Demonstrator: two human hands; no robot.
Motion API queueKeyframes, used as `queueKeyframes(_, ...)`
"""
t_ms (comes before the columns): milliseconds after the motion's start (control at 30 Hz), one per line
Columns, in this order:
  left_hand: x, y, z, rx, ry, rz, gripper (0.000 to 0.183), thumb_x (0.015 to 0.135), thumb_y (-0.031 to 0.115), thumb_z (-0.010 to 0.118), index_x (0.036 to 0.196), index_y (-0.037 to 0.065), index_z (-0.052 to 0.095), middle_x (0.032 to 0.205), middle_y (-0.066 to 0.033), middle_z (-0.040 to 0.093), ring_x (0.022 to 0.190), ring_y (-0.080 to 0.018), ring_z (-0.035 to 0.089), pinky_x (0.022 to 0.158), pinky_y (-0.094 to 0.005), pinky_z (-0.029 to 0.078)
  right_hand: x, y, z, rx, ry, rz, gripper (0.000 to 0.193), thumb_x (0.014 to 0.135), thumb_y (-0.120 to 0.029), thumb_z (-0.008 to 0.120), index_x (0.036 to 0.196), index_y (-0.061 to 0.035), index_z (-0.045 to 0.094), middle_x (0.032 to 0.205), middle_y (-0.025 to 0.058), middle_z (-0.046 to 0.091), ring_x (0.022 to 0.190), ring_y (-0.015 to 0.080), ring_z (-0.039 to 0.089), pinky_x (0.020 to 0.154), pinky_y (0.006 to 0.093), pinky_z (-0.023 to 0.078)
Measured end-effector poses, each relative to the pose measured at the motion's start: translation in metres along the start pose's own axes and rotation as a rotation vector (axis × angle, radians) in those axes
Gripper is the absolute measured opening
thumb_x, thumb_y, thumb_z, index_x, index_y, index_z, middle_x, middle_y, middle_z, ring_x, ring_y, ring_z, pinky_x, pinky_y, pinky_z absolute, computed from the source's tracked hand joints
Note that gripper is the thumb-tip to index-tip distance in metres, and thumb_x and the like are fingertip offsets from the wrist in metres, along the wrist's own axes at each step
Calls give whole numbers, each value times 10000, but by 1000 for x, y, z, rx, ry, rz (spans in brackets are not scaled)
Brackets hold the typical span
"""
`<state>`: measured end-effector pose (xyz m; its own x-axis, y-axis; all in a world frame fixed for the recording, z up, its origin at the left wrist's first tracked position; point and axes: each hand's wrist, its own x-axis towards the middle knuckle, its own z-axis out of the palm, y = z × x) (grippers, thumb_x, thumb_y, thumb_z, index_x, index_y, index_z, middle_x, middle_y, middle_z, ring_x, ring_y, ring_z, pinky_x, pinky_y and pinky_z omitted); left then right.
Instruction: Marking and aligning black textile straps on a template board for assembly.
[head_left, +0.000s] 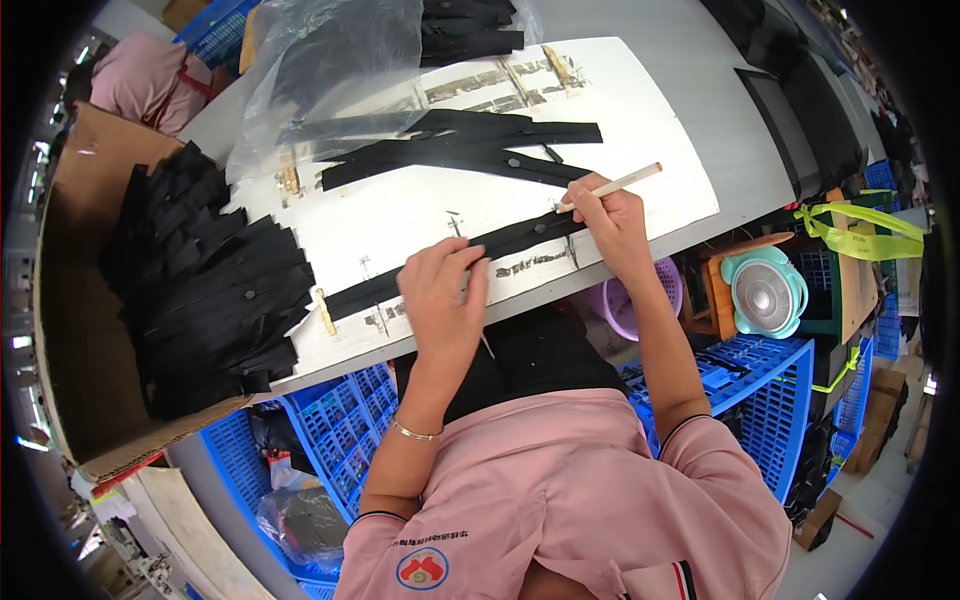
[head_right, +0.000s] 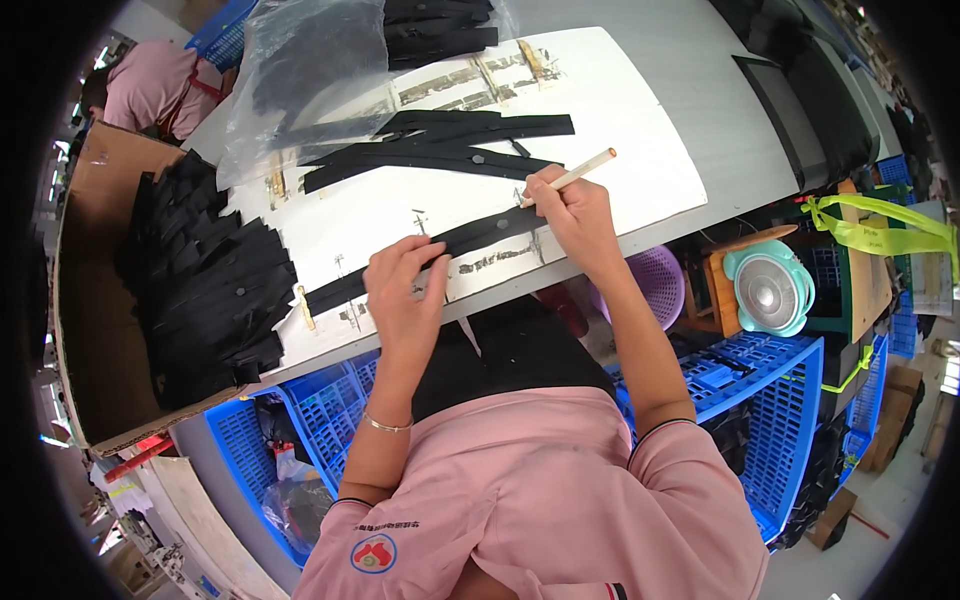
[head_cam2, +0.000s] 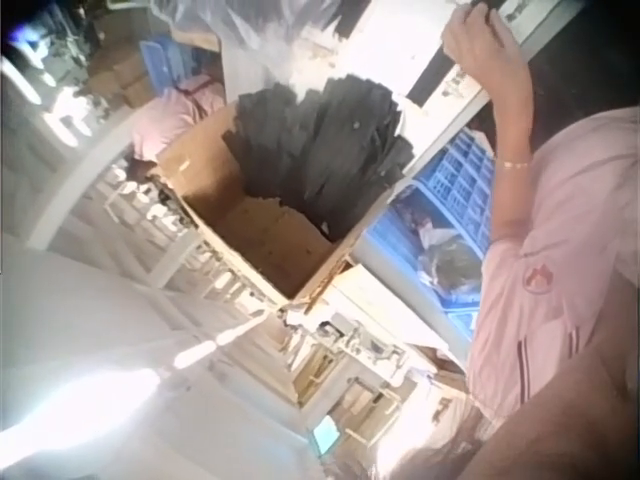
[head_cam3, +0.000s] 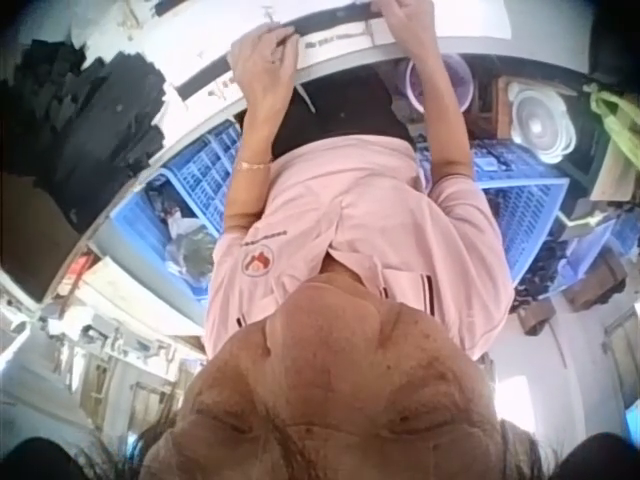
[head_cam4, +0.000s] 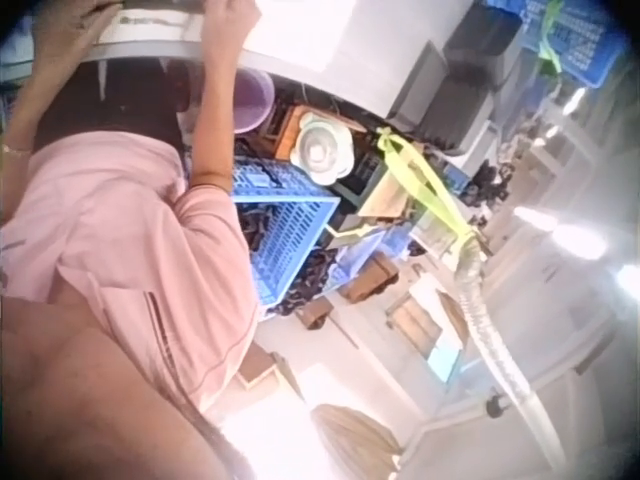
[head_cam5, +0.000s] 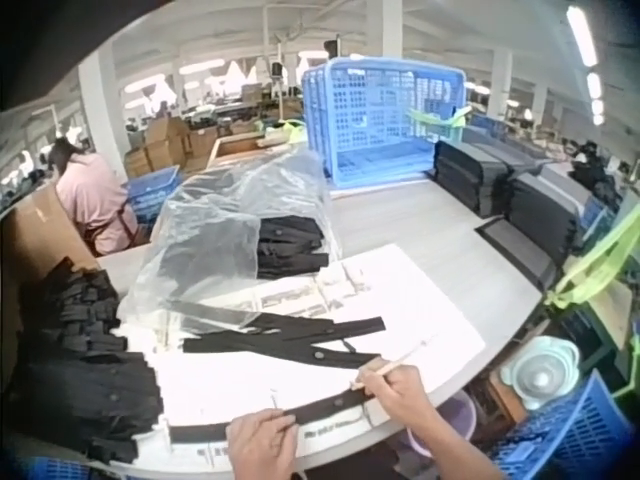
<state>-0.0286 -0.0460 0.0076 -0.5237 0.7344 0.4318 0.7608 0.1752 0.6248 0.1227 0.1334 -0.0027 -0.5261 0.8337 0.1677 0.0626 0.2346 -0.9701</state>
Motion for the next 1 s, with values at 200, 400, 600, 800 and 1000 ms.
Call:
queueKeyframes(200, 22, 27, 48, -151, -20, 132, 158, 835, 78, 786, 991, 61, 772, 1064, -50, 707, 1041, -250, 626, 934, -378, 443, 0, 4, 1, -34, -52, -8, 229, 1039, -129, 595, 904, 23, 702, 813, 30, 659, 701, 60, 530, 628, 229, 416)
queueKeyframes(400, 23, 29, 62, -108, -36, 111, 140, 825, 67, 787, 965, 71, 778, 1043, -42, 702, 1032, -247, 620, 934, -376, 437, -1, -1, 0, -154, -42, -12, 206, 1014, -148, 631, 925, 25, 698, 763, 41, 672, 657, 74, 554, 588, 264, 438)
queueKeyframes(600, 22, 29, 65, -88, -19, 111, 142, 816, 68, 793, 957, 75, 779, 1040, -37, 705, 1029, -240, 621, 926, -370, 435, -3, 4, -3, -59, -28, -32, 219, 999, -156, 639, 862, 10, 677, 686, 55, 640, 611, 99, 548, 572, 279, 431)
queueKeyframes(800, 22, 28, 66, -97, -20, 115, 142, 816, 67, 793, 956, 77, 778, 1040, -35, 706, 1031, -238, 622, 919, -373, 433, -4, 4, -5, -72, -79, -52, 243, 979, -160, 650, 806, 11, 651, 655, 49, 621, 588, 107, 539, 562, 287, 428)
queueKeyframes(1000, 20, 21, 63, -106, -56, 83, 177, 824, 103, 795, 999, 86, 782, 1116, -55, 702, 1091, -267, 613, 964, -403, 427, -3, 8, 1, -164, -98, -65, 234, 969, -148, 645, 800, 15, 648, 645, 62, 619, 595, 115, 571, 565, 291, 440)
